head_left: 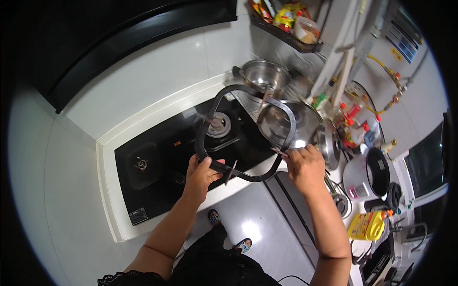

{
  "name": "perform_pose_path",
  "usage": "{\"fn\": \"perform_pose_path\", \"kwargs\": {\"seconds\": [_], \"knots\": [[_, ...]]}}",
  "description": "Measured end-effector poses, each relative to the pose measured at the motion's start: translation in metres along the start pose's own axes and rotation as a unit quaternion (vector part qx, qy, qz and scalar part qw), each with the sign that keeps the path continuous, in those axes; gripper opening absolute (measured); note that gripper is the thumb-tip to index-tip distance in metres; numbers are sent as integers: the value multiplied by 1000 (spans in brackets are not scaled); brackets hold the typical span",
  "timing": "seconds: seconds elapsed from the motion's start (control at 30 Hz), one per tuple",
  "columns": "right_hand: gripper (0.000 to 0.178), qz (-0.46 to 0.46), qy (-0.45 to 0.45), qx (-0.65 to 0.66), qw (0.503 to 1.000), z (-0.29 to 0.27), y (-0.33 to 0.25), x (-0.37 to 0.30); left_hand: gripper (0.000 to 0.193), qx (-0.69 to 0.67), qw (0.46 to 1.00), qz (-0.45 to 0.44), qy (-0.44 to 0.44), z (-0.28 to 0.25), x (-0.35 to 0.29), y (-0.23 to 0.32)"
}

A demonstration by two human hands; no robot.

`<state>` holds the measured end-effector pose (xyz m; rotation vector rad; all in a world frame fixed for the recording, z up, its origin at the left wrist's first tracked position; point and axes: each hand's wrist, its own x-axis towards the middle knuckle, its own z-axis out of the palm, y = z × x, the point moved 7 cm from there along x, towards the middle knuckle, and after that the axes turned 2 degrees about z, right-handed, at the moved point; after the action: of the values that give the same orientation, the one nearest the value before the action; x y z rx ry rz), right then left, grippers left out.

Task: The person cleans a metal stove grate with a cloth, then wipes the gas stovetop surface. They rinse the cloth at the sink and proceed to wipe the range hood and the wall area above the stove.

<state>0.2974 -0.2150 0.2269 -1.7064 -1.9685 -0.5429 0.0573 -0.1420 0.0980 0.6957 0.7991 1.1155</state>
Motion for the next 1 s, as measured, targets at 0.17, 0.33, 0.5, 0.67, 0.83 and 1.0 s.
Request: {"fn": "perform_pose_path", "kwargs": {"seconds": [0.17,0.33,0.5,0.67,0.83,1.0], "knots": [[15,-116,-46,35,992,58,-18,74,78,102,991,42,72,-52,42,35],[18,-178,-98,47,978,123,-30,113,82,229,965,126,29,-102,101,44],[21,-186,-168,44,967,186,-17,144,44,447,888,68,81,-126,136,42],[22,-198,-243,41,949,262,10,164,43,614,779,43,115,-130,170,14],[22,-206,-295,39,932,331,33,169,46,671,724,-50,151,-129,193,-11],[23,-227,-330,46,915,373,33,171,43,645,734,-65,200,-141,201,-28]]}}
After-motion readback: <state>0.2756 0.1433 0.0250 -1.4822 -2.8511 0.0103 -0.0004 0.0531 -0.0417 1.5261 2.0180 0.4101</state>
